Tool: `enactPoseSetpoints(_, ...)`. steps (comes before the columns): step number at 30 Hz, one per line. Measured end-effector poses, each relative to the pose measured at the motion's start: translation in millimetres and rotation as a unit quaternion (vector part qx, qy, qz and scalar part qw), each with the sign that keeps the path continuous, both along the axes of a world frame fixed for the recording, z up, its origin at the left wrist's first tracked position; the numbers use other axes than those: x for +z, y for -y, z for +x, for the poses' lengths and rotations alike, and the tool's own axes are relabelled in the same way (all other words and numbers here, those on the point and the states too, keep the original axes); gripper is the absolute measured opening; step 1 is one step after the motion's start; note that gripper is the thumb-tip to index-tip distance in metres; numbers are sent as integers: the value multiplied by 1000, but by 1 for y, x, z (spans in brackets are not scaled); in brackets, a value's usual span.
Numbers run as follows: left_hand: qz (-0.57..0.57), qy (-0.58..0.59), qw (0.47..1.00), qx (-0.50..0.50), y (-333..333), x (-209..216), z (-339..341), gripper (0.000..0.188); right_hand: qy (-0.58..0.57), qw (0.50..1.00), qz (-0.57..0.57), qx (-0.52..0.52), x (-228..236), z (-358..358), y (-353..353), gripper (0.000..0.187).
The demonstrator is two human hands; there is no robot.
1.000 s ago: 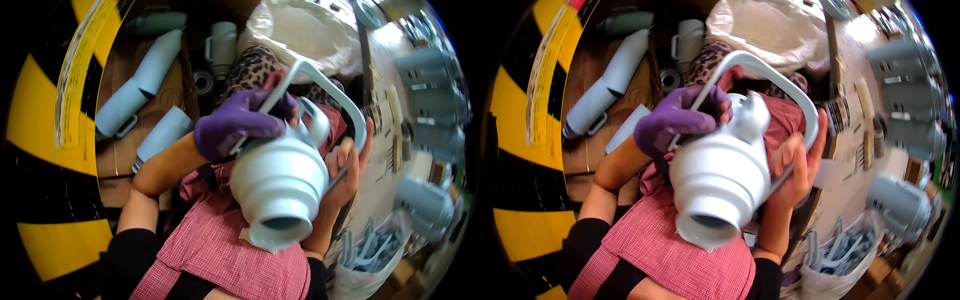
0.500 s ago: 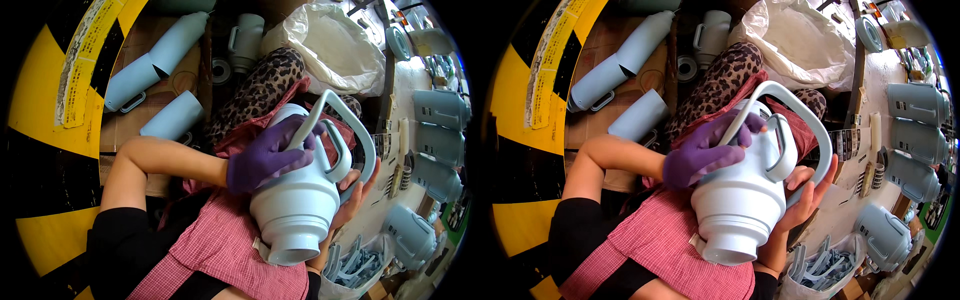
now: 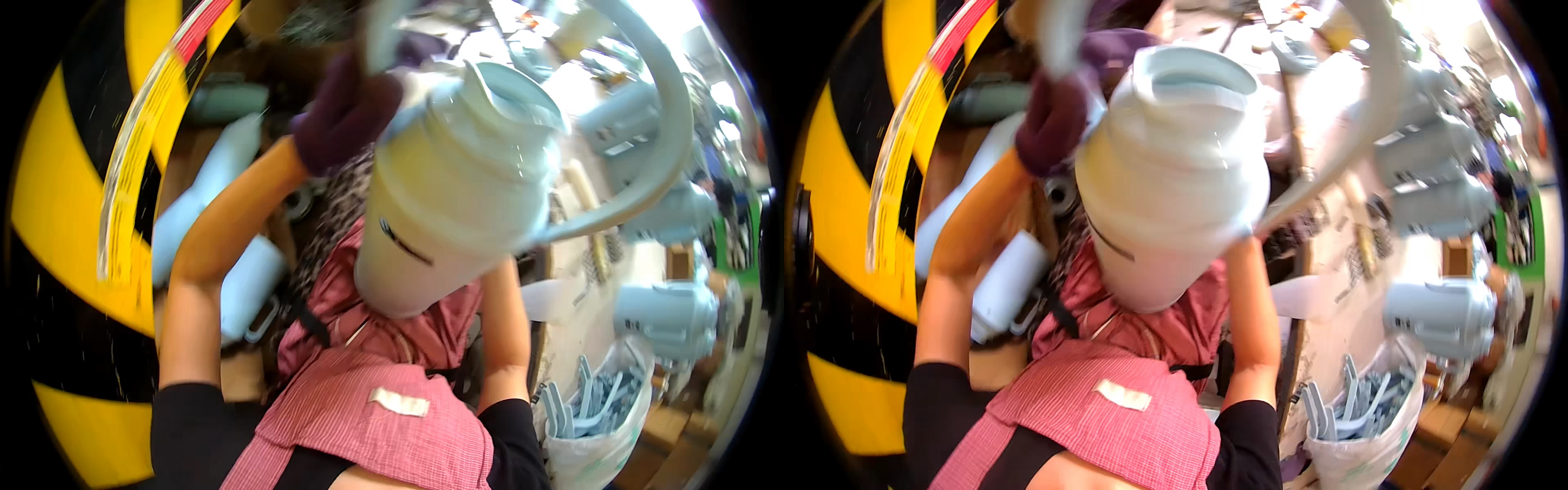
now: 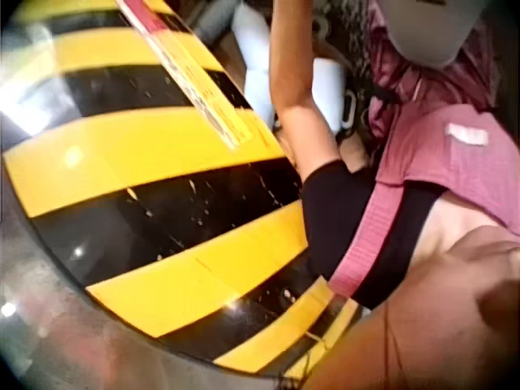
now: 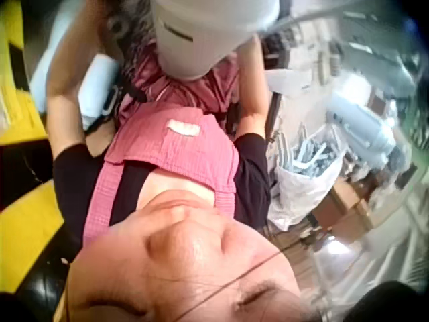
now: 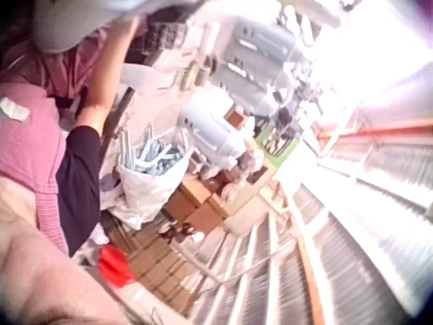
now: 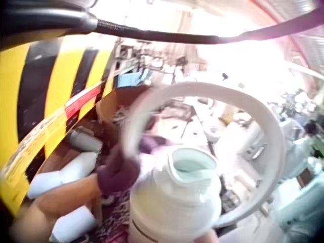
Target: The person assembles insulated water jugs by applying adhesive labels to jug bodies, inserting silicone sealing rings into the openings, and attaching plastic handles and base components by hand.
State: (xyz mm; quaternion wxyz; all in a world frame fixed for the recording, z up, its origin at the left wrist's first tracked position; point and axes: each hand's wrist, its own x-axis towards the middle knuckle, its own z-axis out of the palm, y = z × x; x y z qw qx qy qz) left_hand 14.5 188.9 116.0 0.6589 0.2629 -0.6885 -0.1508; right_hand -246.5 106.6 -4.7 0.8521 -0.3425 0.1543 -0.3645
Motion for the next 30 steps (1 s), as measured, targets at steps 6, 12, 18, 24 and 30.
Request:
enactPoseSetpoints(6,-79,562,790,233,-23,-112,21,33,-5,960,-50,-277,23,-143,-10,36)
enactPoseSetpoints(12,366,13,893,262,-117,-299,54,43,-101,729,-224,-639,83,-298,-121,43)
enactPoseSetpoints(18,528,-95,807,248,-150,-373,77,37,-307,478,-167,-806,64,-344,-99,62)
enactPoseSetpoints(24,509,-20,826,240,-153,-379,94,34,-575,141,-222,-775,12,-483,16,60)
enactPoseSetpoints(30,554,57,783,277,-190,-383,115,35,-603,183,-271,-728,-10,-530,142,70)
